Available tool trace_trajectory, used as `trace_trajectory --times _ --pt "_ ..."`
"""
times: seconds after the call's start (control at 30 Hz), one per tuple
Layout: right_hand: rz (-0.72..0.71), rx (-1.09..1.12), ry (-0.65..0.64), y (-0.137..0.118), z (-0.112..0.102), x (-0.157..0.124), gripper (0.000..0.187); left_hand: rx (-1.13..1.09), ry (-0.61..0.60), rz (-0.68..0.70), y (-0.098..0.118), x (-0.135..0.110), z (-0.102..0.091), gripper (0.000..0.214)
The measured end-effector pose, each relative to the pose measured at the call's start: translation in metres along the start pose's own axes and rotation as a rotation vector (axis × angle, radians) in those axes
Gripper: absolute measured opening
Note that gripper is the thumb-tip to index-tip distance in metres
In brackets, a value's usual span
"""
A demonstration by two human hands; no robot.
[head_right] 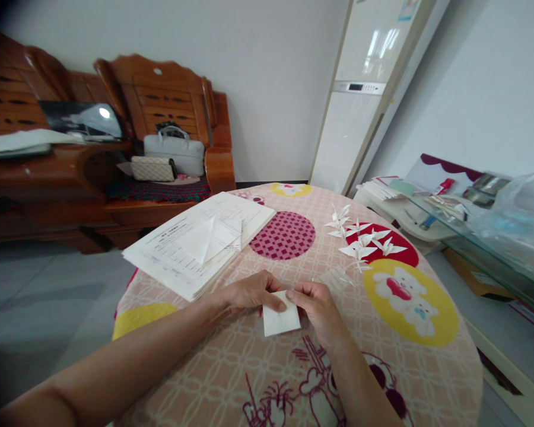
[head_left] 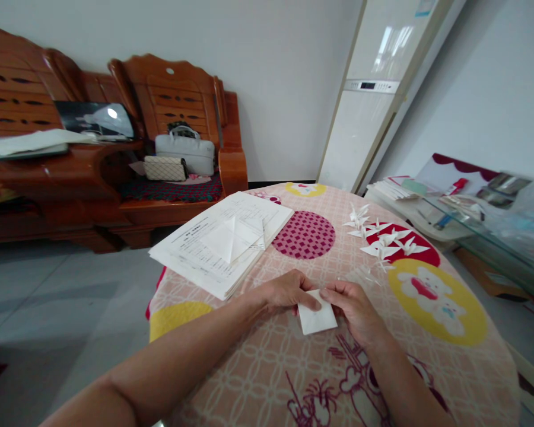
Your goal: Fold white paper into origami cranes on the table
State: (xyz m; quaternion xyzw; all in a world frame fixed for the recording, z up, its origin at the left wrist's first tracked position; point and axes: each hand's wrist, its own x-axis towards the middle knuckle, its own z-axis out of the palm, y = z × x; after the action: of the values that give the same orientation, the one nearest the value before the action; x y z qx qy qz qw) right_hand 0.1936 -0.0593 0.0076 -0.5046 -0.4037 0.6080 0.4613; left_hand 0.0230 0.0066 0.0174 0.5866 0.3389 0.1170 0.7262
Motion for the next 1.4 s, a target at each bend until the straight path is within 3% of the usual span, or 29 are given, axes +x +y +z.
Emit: trace_trajectory --times 0.17,0.3,0.47,0.67,0.8,0.87,1.07,1.23,1.4 --pt "-0.009 -0.017 0.156 -0.001 -0.005 0.001 0.023 -0.062 0.069 0.039 0.000 0.001 -0.001 0.024" --pt "0.080 -0.072 0.138 -0.005 -0.011 0.000 0.023 -0.055 0.098 0.067 -0.001 0.001 -0.009 0.027" --pt "0.142 -0.311 0.141 -0.004 -0.015 -0.001 0.025 0.013 0.137 0.093 -0.008 0.004 -0.020 0.045" --pt "-0.016 -0.750 0.213 0.004 -0.017 0.005 0.029 0.444 0.317 0.201 -0.017 0.007 -0.019 0.042" --pt "-0.196 -1.019 0.322 0.004 -0.015 0.008 0.013 0.781 0.449 0.355 -0.014 0.006 -0.016 0.041" --pt "-0.293 -1.076 0.314 0.004 -0.012 0.007 0.003 0.871 0.418 0.456 -0.014 0.005 -0.013 0.035" --pt "-0.612 -1.183 0.146 0.005 -0.002 0.004 0.023 0.915 0.162 0.589 -0.012 0.001 -0.014 0.026" --pt "-0.628 -1.083 -0.081 0.002 -0.008 0.003 0.028 0.896 0.045 0.589 -0.009 -0.001 -0.026 0.028" --pt "-0.562 -1.082 -0.149 -0.004 -0.013 -0.001 0.020 0.902 0.025 0.576 -0.008 -0.002 -0.033 0.027"
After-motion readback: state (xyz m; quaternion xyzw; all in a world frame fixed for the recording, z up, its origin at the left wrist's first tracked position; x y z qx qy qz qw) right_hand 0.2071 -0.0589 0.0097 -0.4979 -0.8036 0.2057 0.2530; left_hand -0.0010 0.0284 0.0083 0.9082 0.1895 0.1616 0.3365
